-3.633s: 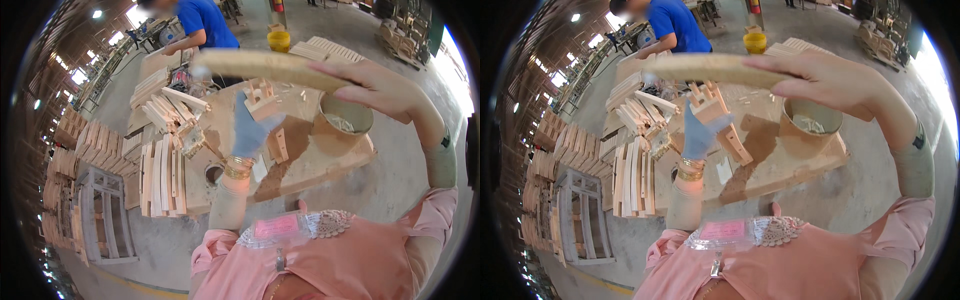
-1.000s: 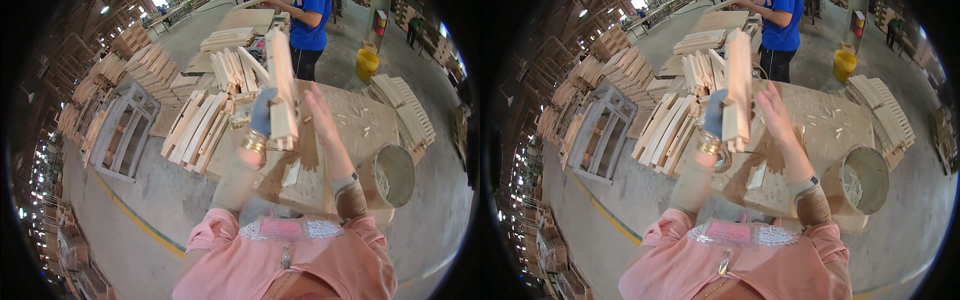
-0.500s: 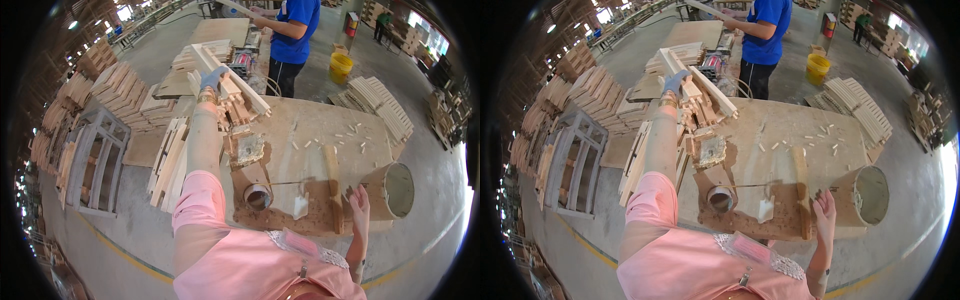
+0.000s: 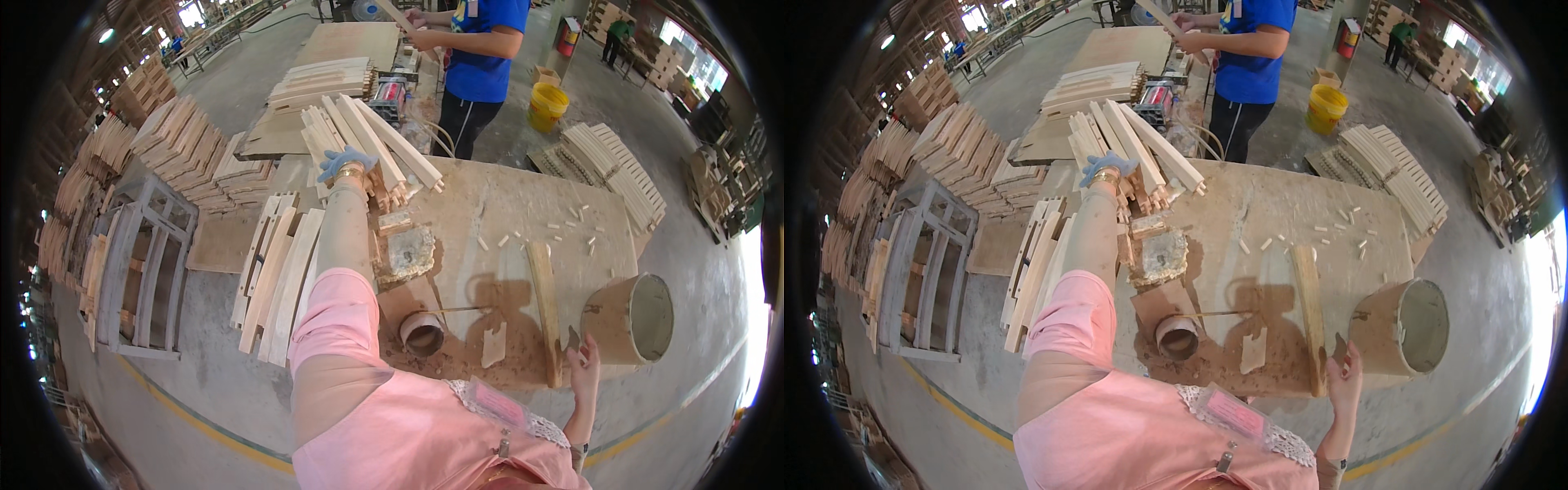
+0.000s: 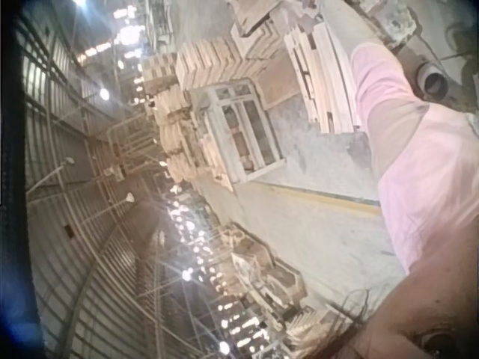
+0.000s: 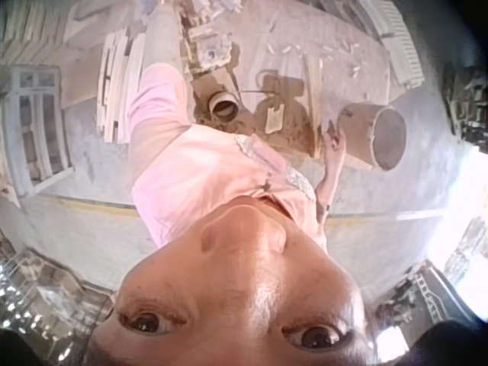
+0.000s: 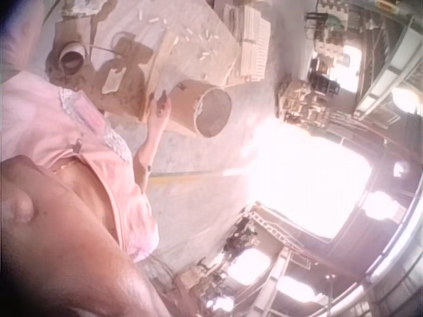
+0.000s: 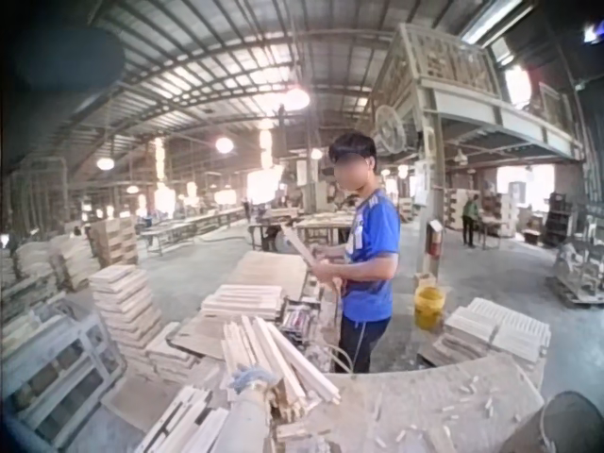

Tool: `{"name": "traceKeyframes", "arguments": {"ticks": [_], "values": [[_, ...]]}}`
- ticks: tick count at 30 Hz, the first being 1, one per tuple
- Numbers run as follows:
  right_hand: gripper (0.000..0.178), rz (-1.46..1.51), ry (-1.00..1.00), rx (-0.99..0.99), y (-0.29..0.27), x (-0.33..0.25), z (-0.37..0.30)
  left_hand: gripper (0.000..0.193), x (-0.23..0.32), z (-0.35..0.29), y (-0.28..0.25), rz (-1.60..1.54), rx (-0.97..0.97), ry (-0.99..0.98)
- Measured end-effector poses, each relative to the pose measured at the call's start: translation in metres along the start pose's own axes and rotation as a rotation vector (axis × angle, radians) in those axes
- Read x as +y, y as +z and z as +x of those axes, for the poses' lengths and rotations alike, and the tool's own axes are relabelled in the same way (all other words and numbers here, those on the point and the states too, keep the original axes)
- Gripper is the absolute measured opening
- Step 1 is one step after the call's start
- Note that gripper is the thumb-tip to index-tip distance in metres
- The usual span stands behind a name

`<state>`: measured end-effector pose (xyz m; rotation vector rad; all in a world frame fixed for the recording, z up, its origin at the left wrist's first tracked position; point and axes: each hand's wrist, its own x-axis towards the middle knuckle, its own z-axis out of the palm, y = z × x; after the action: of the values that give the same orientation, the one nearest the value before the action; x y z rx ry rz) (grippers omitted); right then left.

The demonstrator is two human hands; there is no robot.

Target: The person inserts small wooden dowels into pre-drilled holes of wooden blocks, applies glue into the holes using a brush, and joins the pieces together. The person handles multiple wooden components and uses a brush to apply adhesive before assembling the parts.

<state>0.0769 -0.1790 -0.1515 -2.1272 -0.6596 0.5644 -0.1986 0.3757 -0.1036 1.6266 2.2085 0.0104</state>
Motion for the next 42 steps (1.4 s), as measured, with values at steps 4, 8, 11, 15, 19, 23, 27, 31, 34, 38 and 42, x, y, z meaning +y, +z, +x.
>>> {"name": "traceKeyframes", "arguments": {"ticks": [4, 8, 11, 15, 19, 23, 27, 31, 34, 38, 42], "values": [[0.058, -0.024, -0.058, -0.024, 0.005, -0.007, 0.005, 0.084, -0.006, 0.011, 0.001, -0.023, 0.0, 0.038], [0.057, -0.112, -0.136, -0.032, 0.004, -0.023, 0.002, 0.082, -0.012, 0.036, 0.003, -0.07, -0.011, 0.135], [0.055, -0.127, -0.19, -0.058, 0.001, -0.033, 0.0, 0.08, -0.027, 0.057, -0.008, -0.139, 0.018, 0.203], [0.054, -0.143, -0.213, -0.042, -0.006, -0.039, -0.008, 0.08, -0.017, 0.052, -0.021, -0.161, 0.073, 0.283], [0.053, -0.181, -0.205, -0.033, -0.014, -0.031, -0.019, 0.085, -0.005, 0.022, -0.03, -0.181, 0.172, 0.434], [0.051, -0.151, -0.24, -0.066, -0.013, -0.029, -0.024, 0.084, -0.021, 0.004, -0.056, -0.166, 0.179, 0.538], [0.049, -0.141, -0.315, -0.098, -0.018, -0.021, -0.023, 0.076, -0.045, -0.017, -0.067, -0.24, 0.3, 0.608], [0.046, -0.184, -0.437, -0.157, -0.026, -0.01, -0.012, 0.077, -0.079, -0.043, -0.09, -0.34, 0.337, 0.668], [0.045, -0.164, -0.5, -0.153, -0.036, 0.003, -0.004, 0.077, -0.085, -0.077, -0.097, -0.44, 0.328, 0.659], [0.045, -0.149, -0.589, -0.175, -0.051, 0.018, 0.005, 0.078, -0.105, -0.114, -0.114, -0.422, 0.347, 0.669], [0.043, -0.102, -0.598, -0.198, -0.061, 0.034, 0.004, 0.078, -0.112, -0.134, -0.117, -0.467, 0.357, 0.701]]}}
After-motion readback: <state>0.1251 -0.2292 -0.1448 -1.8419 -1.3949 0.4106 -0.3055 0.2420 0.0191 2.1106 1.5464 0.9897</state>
